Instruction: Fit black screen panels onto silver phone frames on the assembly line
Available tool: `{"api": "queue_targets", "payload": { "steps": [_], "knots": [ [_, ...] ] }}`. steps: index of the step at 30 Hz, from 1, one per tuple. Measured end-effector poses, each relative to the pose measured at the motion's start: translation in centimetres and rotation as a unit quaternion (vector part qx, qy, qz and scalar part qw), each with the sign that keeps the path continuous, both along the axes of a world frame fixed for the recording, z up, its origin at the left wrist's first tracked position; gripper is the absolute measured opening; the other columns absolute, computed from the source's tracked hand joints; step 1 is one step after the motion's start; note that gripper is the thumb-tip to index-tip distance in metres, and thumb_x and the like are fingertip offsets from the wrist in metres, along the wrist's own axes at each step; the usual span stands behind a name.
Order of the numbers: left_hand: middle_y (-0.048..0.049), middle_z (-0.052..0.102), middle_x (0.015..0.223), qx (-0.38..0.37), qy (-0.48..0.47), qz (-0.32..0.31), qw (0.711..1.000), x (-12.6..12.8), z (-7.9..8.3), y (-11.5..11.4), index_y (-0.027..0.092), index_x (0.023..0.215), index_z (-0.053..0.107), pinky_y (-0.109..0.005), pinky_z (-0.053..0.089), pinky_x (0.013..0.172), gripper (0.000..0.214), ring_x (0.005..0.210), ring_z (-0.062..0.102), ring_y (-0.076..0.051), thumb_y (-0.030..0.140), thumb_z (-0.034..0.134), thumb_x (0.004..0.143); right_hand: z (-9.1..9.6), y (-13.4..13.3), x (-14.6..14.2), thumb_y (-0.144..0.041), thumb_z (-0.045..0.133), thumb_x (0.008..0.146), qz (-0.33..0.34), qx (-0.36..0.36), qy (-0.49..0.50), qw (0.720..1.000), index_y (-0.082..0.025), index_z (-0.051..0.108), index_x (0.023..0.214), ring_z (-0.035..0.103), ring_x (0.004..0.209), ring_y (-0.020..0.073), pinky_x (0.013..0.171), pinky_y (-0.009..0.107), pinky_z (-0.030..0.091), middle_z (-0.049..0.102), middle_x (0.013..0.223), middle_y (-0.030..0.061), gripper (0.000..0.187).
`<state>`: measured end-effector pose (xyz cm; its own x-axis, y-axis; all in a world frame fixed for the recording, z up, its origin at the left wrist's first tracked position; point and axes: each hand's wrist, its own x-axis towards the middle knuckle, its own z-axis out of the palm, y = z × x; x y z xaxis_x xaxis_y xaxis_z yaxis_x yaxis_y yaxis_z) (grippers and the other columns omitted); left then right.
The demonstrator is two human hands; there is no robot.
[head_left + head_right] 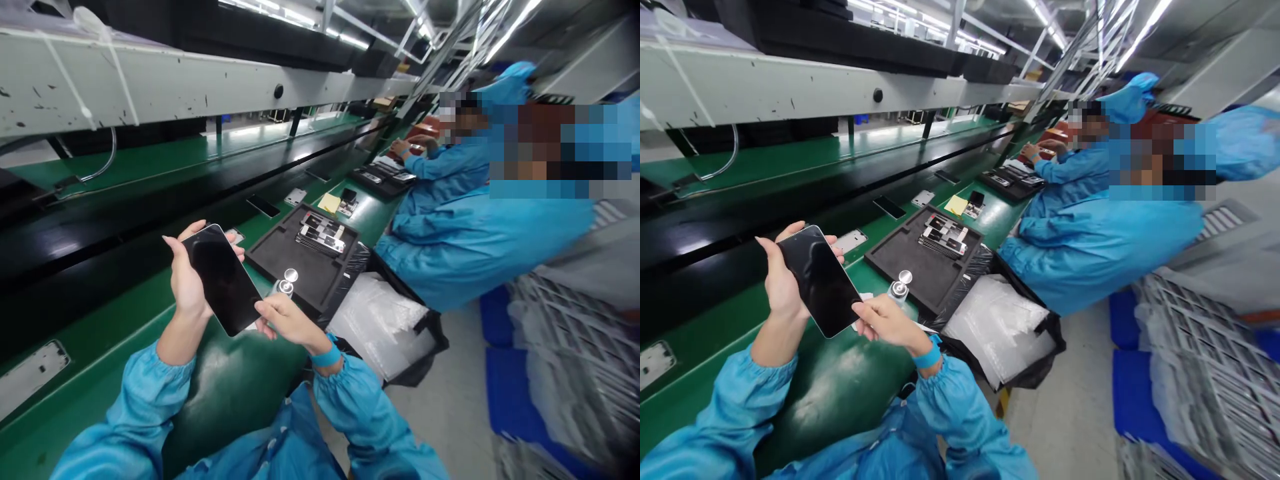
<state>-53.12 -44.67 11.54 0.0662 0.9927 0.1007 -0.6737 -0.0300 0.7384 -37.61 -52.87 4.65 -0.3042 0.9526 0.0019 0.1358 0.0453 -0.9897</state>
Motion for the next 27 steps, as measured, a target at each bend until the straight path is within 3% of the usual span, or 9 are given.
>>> {"api": "queue_targets", "payload": {
  "steps": [6,9,12,14,17,20,22,24,27],
  "knots": [
    [-0.0055,0.083,0.09,0.034,0.003,0.032,0.999,-0.2,0.3,-0.4,0.027,0.116,0.062,-0.034,0.065,0.064,0.055,0.07,0.078,-0.023,0.079,0.048,0.104,-1.3,1.4,-1.9,-0.099,0.06,0.08,-0.076,0.022,0.057,0.995,-0.021,0.057,0.049,0.043,0.036,0.0087,0.041,0.023,0.036,0.049,0.038,-0.0009,0.084],
    [-0.0034,0.083,0.091,0.042,0.004,0.047,0.998,-0.4,0.2,-0.3,0.029,0.115,0.064,-0.034,0.065,0.066,0.054,0.072,0.078,-0.023,0.079,0.047,0.104,-1.3,1.6,-2.5,-0.099,0.066,0.073,-0.052,-0.009,0.08,0.995,-0.02,0.061,0.051,0.048,0.037,0.0102,0.04,0.023,0.037,0.054,0.041,0.0008,0.083],
    [0.0001,0.083,0.094,0.063,0.005,0.058,0.996,-0.5,-0.2,0.0,0.031,0.115,0.067,-0.035,0.065,0.071,0.054,0.077,0.08,-0.021,0.08,0.044,0.105,-1.0,1.7,-2.6,-0.092,0.072,0.076,-0.038,-0.03,0.07,0.996,-0.018,0.063,0.051,0.047,0.036,0.0089,0.04,0.023,0.038,0.054,0.041,0.0005,0.078],
    [0.0032,0.083,0.097,0.08,0.011,0.043,0.996,-0.7,-0.6,0.2,0.034,0.115,0.069,-0.035,0.065,0.077,0.055,0.081,0.08,-0.019,0.072,0.03,0.112,-0.8,2.0,-2.6,-0.092,0.068,0.08,-0.029,-0.028,0.074,0.996,-0.017,0.063,0.052,0.049,0.037,0.0086,0.043,0.022,0.042,0.057,0.043,0.0016,0.08],
    [0.0086,0.084,0.1,0.115,-0.002,0.035,0.993,-0.7,-1.2,0.7,0.038,0.113,0.072,-0.034,0.064,0.087,0.073,0.087,0.08,-0.013,0.056,0.001,0.117,-0.8,2.6,-3.0,-0.095,0.067,0.076,0.036,-0.032,0.12,0.992,-0.017,0.068,0.061,0.059,0.044,0.0119,0.047,0.024,0.049,0.066,0.053,0.0045,0.08],
    [0.0084,0.083,0.097,0.13,-0.031,0.098,0.986,-0.3,-1.7,1.4,0.041,0.109,0.073,-0.034,0.065,0.086,0.065,0.083,0.08,-0.013,0.065,0.013,0.115,-1.0,3.2,-4.0,-0.092,0.074,0.075,0.065,-0.056,0.13,0.988,-0.017,0.066,0.062,0.059,0.042,0.0121,0.044,0.024,0.048,0.067,0.053,0.003,0.076],
    [0.0051,0.083,0.093,0.091,-0.039,0.147,0.984,-0.1,-1.8,2.0,0.038,0.107,0.071,-0.036,0.067,0.081,0.059,0.078,0.08,-0.017,0.071,0.022,0.112,-1.2,3.7,-4.5,-0.091,0.069,0.081,0.042,-0.067,0.111,0.991,-0.017,0.063,0.059,0.054,0.039,0.01,0.043,0.023,0.045,0.062,0.049,0.0016,0.077],
    [0.0017,0.082,0.092,0.018,-0.035,0.159,0.987,-0.2,-1.8,3.4,0.035,0.111,0.067,-0.04,0.068,0.081,0.06,0.078,0.081,-0.02,0.067,0.017,0.114,-1.3,4.4,-3.8,-0.095,0.057,0.087,0.051,-0.07,0.085,0.993,-0.017,0.066,0.063,0.056,0.042,0.0109,0.045,0.024,0.047,0.065,0.052,0.0032,0.082],
    [0.0007,0.082,0.088,-0.073,-0.017,0.137,0.988,-1.6,-2.2,7.2,0.032,0.118,0.064,-0.042,0.067,0.086,0.061,0.082,0.083,-0.021,0.056,0.009,0.117,-0.8,6.0,1.7,-0.095,0.044,0.092,0.015,-0.028,-0.044,0.999,-0.017,0.073,0.087,0.072,0.062,0.0182,0.059,0.03,0.059,0.079,0.077,0.0099,0.083]
  ]
}}
